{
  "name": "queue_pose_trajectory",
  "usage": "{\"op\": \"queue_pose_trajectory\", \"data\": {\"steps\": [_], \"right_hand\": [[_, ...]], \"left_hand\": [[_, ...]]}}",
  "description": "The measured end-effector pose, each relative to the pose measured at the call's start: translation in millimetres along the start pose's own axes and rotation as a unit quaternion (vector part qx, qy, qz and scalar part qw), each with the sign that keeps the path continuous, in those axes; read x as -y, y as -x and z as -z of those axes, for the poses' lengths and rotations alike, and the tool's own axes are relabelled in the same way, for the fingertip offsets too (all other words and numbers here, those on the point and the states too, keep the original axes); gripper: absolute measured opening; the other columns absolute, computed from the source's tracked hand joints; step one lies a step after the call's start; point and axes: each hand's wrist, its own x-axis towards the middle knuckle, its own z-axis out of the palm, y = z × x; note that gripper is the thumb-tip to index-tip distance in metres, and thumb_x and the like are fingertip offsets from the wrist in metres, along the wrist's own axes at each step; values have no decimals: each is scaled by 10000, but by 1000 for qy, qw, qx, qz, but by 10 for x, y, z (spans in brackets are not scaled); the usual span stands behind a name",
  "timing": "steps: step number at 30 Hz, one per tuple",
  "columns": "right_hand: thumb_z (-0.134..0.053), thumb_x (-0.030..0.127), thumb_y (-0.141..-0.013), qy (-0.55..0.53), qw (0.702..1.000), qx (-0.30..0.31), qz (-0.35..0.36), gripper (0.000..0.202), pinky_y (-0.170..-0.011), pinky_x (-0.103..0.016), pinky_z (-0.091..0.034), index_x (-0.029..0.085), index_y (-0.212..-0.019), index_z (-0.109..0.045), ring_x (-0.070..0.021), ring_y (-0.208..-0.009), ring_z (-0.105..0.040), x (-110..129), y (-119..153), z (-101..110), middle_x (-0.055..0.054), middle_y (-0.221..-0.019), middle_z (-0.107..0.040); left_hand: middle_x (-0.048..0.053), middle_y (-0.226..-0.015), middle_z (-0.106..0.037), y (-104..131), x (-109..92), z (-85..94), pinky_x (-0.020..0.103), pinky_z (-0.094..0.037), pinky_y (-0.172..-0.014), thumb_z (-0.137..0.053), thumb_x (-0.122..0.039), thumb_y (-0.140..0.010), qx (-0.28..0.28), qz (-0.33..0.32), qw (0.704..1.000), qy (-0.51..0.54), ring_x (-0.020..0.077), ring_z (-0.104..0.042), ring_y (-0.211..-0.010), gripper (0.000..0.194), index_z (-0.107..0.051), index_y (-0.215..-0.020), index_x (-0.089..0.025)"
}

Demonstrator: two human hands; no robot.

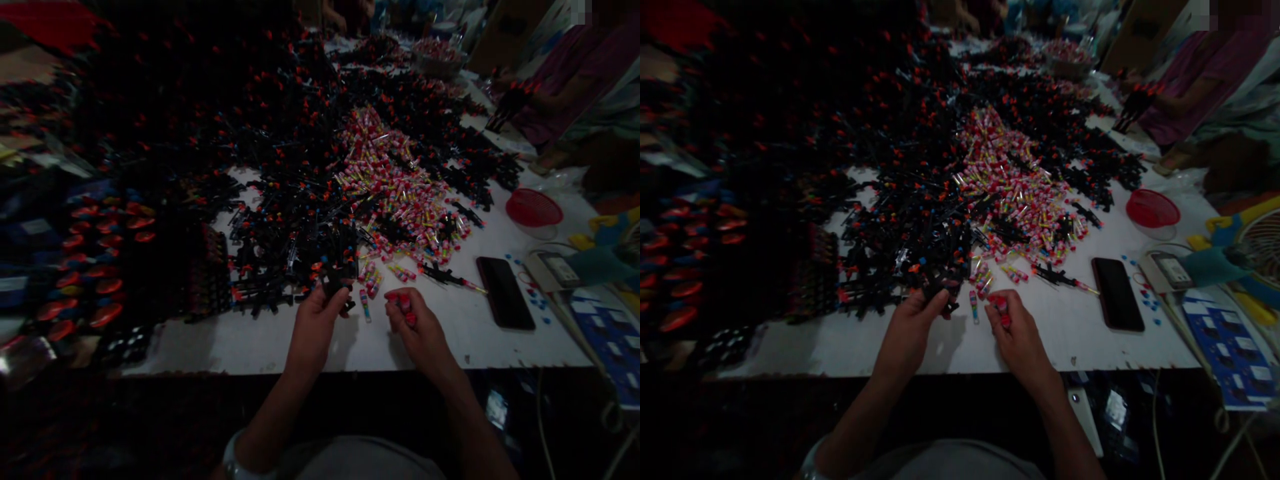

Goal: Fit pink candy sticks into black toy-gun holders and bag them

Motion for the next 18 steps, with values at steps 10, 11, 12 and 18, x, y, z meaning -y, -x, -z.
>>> {"op": "queue_pose_trajectory", "data": {"steps": [10,11,12,18], "right_hand": [[-498,377,-896,-1,999,44,27,255,-653,-230,-482,186,-1025,-606,-146,-692,-623,-130,70,-273,-29,-828,-660],[-499,377,-896,-2,999,43,33,252,-657,-228,-482,186,-1020,-608,-145,-695,-620,-134,64,-267,-31,-832,-662],[-499,376,-897,-2,998,43,37,250,-659,-226,-481,186,-1018,-609,-144,-697,-618,-141,61,-264,-31,-834,-663],[-478,358,-910,-25,997,65,19,221,-607,-210,-459,190,-987,-597,-122,-631,-591,-182,69,-282,-18,-807,-658]], "left_hand": [[53,-765,-703,106,23,-7,267,-506,-603,-752,-351,-657,-2,136,981,138,155,-612,-678,286,-689,-825,-128],[51,-759,-705,109,22,-21,269,-506,-606,-751,-353,-656,-1,135,981,137,152,-611,-667,284,-687,-817,-128],[49,-755,-706,112,21,-34,270,-505,-608,-749,-353,-657,0,133,982,137,152,-610,-663,279,-686,-811,-129],[30,-735,-706,130,33,-67,252,-474,-630,-724,-305,-678,-13,123,984,128,135,-600,-644,216,-690,-805,-133]]}}
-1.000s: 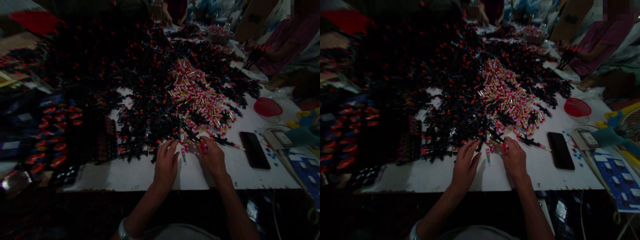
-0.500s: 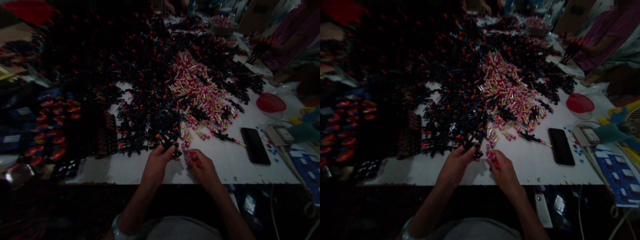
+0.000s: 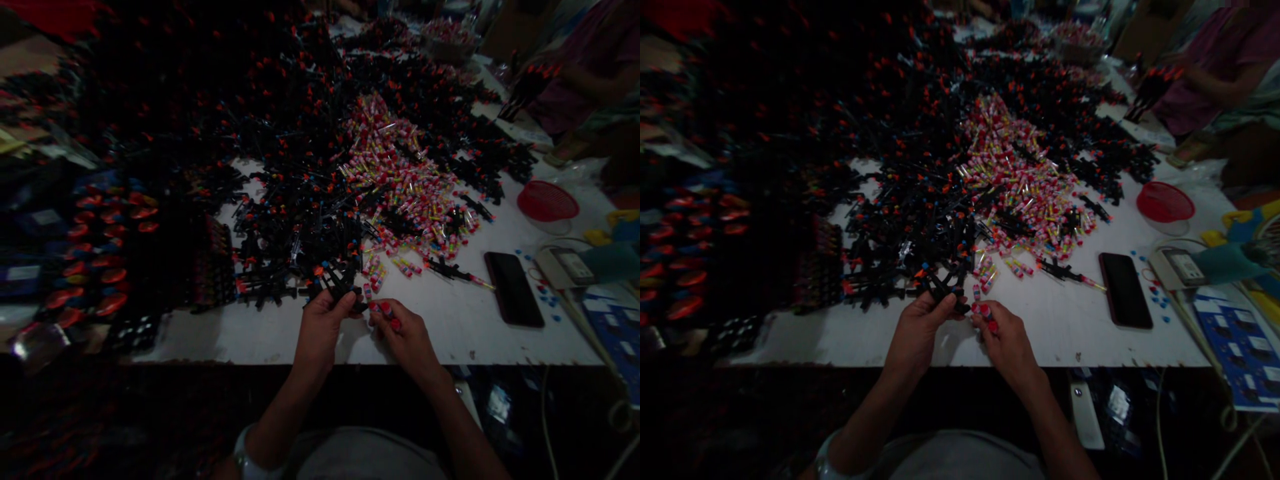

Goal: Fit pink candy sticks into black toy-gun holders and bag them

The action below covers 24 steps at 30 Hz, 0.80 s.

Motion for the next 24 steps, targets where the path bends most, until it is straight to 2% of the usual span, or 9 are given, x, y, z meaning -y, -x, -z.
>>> {"op": "queue_pose_trajectory", "data": {"steps": [12,19,24], "right_hand": [[-476,410,-904,-62,995,75,-27,261,-497,-189,-389,182,-820,-573,-93,-518,-483,14,-41,41,34,-629,-547],[-480,380,-903,-1,999,35,14,238,-594,-197,-414,180,-944,-602,-117,-657,-543,14,-43,11,7,-742,-613],[-485,369,-902,-8,999,36,13,231,-594,-195,-420,174,-922,-606,-114,-636,-554,-3,-34,30,13,-707,-615]], "left_hand": [[8,-697,-701,-8,188,50,235,-452,-641,-694,-269,-718,-16,-41,998,41,112,-579,-612,168,-677,-829,-143],[-5,-734,-701,57,102,-5,221,-456,-678,-683,-236,-730,-52,-99,993,-40,113,-594,-678,126,-694,-830,-159],[-16,-695,-688,40,120,-12,216,-451,-650,-670,-232,-742,-19,-92,995,-28,107,-582,-642,95,-686,-808,-165]]}}
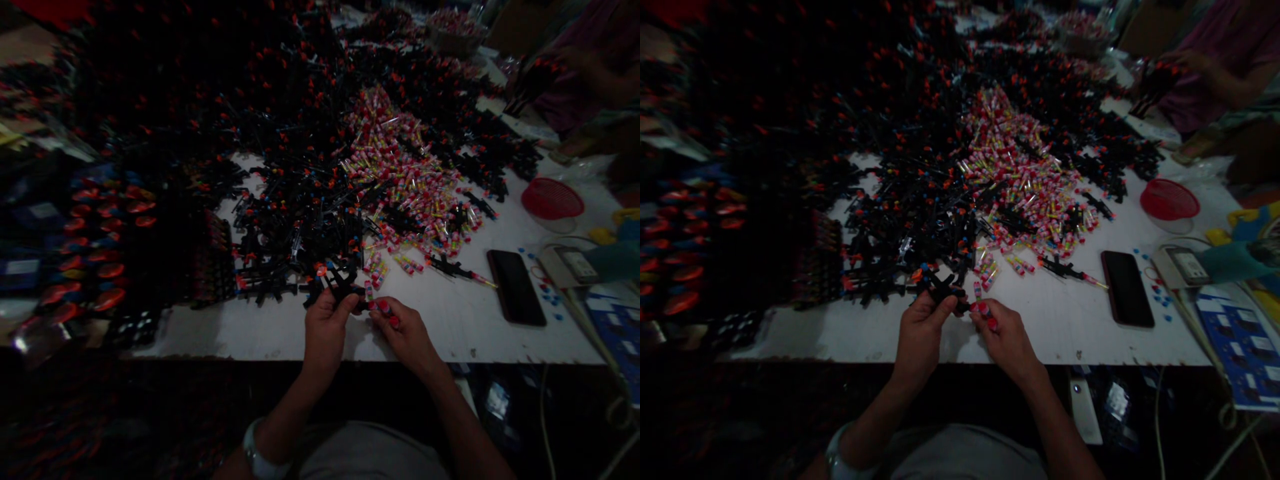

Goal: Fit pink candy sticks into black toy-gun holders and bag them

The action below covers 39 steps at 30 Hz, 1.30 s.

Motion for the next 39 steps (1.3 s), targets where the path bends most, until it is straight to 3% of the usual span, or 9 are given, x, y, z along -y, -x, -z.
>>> {"op": "queue_pose_trajectory", "data": {"steps": [3,7,12,15,18,22,27,34,39], "right_hand": [[-483,349,-903,-6,1000,10,16,219,-607,-204,-442,174,-932,-610,-122,-638,-576,6,20,-53,8,-701,-624],[-453,268,-899,25,997,-31,70,224,-731,-251,-485,170,-1038,-598,-166,-805,-631,13,68,-213,-58,-902,-682],[-436,236,-903,53,996,-40,66,231,-760,-269,-512,184,-1057,-600,-177,-865,-653,-13,75,-265,-62,-951,-694],[-446,294,-918,109,986,-103,70,288,-849,-301,-502,190,-1165,-550,-191,-1002,-629,-30,42,-208,-83,-1091,-660],[-499,406,-900,208,962,-165,68,332,-756,-305,-514,159,-1112,-561,-207,-876,-650,-48,13,-160,-104,-979,-668],[-488,427,-909,297,935,-151,121,294,-632,-267,-462,165,-927,-621,-179,-694,-614,-80,16,-129,-81,-782,-655],[-466,359,-931,267,941,-139,154,252,-581,-248,-416,180,-889,-638,-150,-629,-589,-130,78,-177,-46,-706,-640],[-483,369,-927,215,952,-177,125,232,-583,-234,-437,182,-881,-614,-137,-614,-605,-152,166,-172,-30,-714,-656],[-473,387,-923,248,943,-204,87,236,-642,-265,-463,183,-916,-591,-176,-715,-631,-98,182,-102,-66,-806,-674]], "left_hand": [[-16,-690,-688,-13,42,22,218,-447,-650,-671,-244,-742,6,7,999,32,104,-576,-630,98,-684,-803,-169],[-10,-710,-697,-3,75,56,220,-450,-686,-692,-244,-721,-31,18,997,64,107,-594,-668,114,-690,-804,-166],[4,-699,-694,10,72,23,230,-456,-647,-718,-276,-702,-38,68,994,81,116,-597,-639,157,-683,-791,-151],[34,-781,-710,-8,50,-38,261,-474,-712,-717,-321,-717,-11,96,990,105,143,-624,-721,228,-684,-858,-145],[44,-808,-711,-25,17,-80,280,-473,-753,-725,-343,-712,10,118,986,119,156,-628,-756,260,-687,-871,-141],[32,-794,-713,-3,-28,-76,268,-469,-718,-743,-338,-685,3,111,990,88,148,-618,-710,241,-698,-820,-143],[15,-829,-718,48,-16,-63,261,-463,-761,-740,-319,-689,1,94,993,66,146,-617,-766,225,-707,-850,-165],[6,-782,-699,102,63,-166,251,-449,-726,-733,-325,-696,-3,101,993,58,134,-590,-728,211,-692,-816,-157],[5,-810,-699,110,54,-260,254,-449,-748,-726,-324,-705,-4,83,993,79,140,-593,-757,210,-690,-835,-162]]}}
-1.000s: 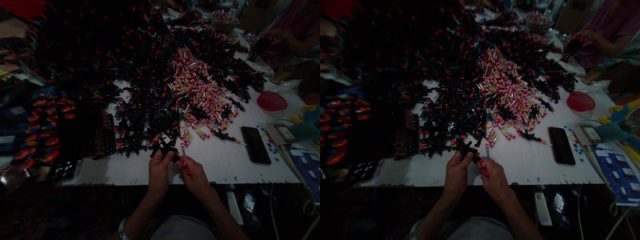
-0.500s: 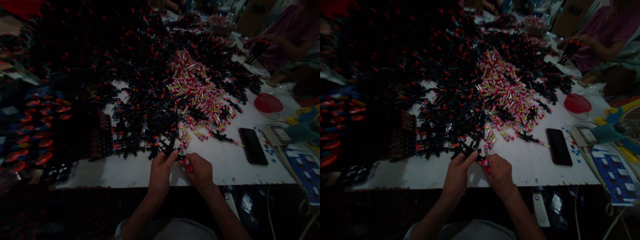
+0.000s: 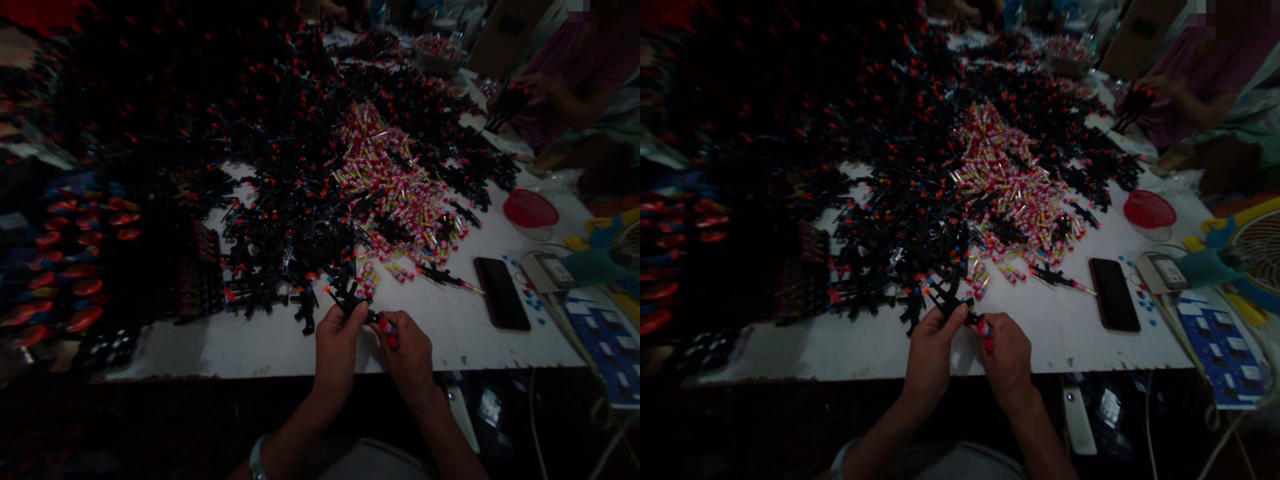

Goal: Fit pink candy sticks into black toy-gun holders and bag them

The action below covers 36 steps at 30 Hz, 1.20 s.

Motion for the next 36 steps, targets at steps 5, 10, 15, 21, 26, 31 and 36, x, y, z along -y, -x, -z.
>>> {"op": "queue_pose_trajectory", "data": {"steps": [5,10,15,21,26,31,36], "right_hand": [[-461,413,-922,-8,1000,9,-16,259,-583,-256,-440,187,-882,-582,-162,-616,-605,-10,31,-66,-43,-727,-648],[-450,430,-922,69,990,-108,-54,298,-716,-323,-461,182,-997,-597,-213,-785,-607,-418,-150,243,-96,-866,-653],[-458,334,-914,176,969,-169,-49,310,-912,-469,-381,166,-1131,-603,-298,-1074,-505,-640,-425,496,-166,-1102,-584],[-438,109,-849,68,997,33,13,328,-769,-316,-466,201,-1126,-587,-211,-904,-584,-252,-520,-25,-86,-990,-621],[-546,145,-821,160,976,140,46,343,-632,-263,-414,251,-1143,-596,-188,-739,-567,-318,-596,-118,-45,-871,-588],[-468,209,-879,50,997,64,17,138,-732,-320,-444,184,-947,-586,-220,-860,-561,-357,-667,-63,-89,-910,-585],[-418,390,-929,-244,957,65,-144,205,-649,-276,-483,199,-976,-479,-148,-679,-607,-103,-559,-47,-29,-808,-628]], "left_hand": [[16,-832,-697,-55,-1,3,261,-448,-747,-670,-366,-762,52,-17,997,-63,163,-601,-796,246,-675,-908,-168],[61,-924,-667,-231,-185,77,291,-449,-768,-563,-386,-843,86,-157,945,-273,193,-593,-850,251,-654,-965,-186],[162,-1098,-552,-653,-433,53,401,-404,-927,-584,-331,-838,-61,-326,793,-511,274,-509,-1049,385,-566,-1147,-103],[165,-1042,-570,-937,-469,-10,432,-415,-880,-665,-242,-769,-59,-297,671,-676,319,-509,-1019,355,-596,-1089,-105],[111,-907,-613,-983,-448,101,378,-428,-815,-492,-126,-829,-63,-323,696,-639,266,-559,-912,194,-636,-955,-157],[65,-877,-644,-901,-455,209,328,-437,-768,-551,-231,-809,-36,-265,871,-411,213,-588,-841,130,-649,-878,-181],[12,-768,-648,-567,-418,277,237,-433,-639,-665,-295,-729,72,-89,985,-132,133,-563,-697,151,-665,-811,-168]]}}
